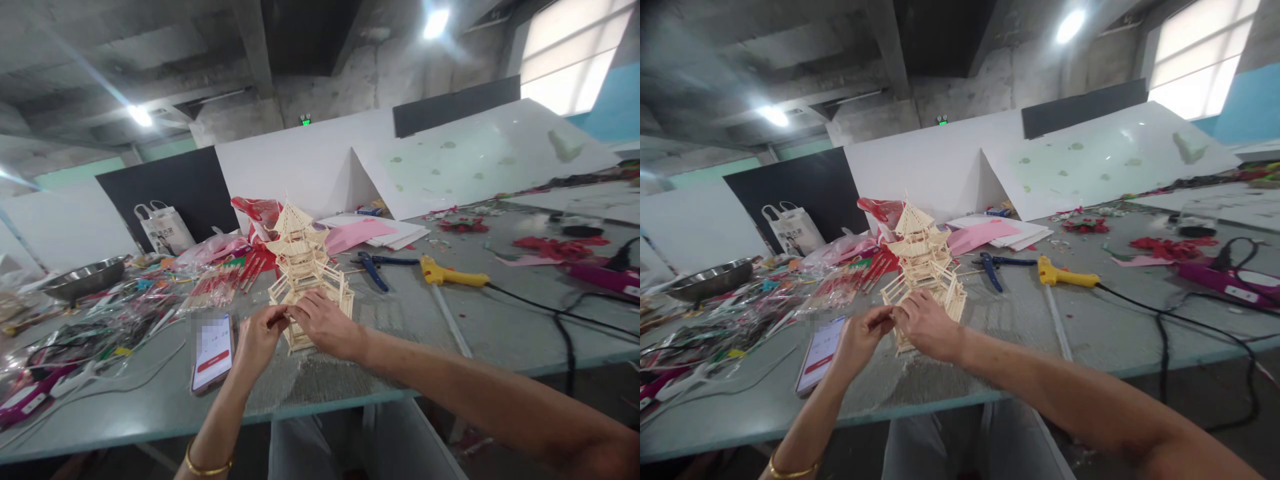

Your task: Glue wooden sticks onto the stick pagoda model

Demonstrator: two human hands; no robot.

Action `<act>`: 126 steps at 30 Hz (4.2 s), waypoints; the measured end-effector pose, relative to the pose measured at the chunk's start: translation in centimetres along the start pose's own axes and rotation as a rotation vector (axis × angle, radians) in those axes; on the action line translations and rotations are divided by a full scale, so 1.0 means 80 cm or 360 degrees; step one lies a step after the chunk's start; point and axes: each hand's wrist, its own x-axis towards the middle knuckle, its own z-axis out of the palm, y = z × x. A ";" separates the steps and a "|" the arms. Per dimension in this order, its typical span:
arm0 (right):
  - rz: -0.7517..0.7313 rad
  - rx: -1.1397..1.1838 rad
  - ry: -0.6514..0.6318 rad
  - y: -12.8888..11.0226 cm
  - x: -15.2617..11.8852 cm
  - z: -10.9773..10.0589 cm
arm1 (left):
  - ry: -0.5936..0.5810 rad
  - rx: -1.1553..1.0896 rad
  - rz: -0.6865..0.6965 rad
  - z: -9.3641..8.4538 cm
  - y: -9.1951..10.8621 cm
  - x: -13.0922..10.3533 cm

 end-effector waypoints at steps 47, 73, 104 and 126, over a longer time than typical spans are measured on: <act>0.0643 0.0400 0.0480 0.083 -0.055 -0.081 | 0.0176 0.0790 0.0831 -0.017 0.073 -0.003; 0.0051 0.0459 -0.0104 0.084 -0.053 -0.043 | 0.0052 0.0966 0.0953 0.044 0.078 0.019; 0.0131 0.0469 -0.0220 0.068 -0.048 -0.064 | 0.0107 0.1128 0.0845 0.046 0.088 0.011; 0.0530 0.0540 -0.0342 0.077 -0.136 -0.116 | 0.0645 0.0730 0.0259 -0.127 0.113 -0.030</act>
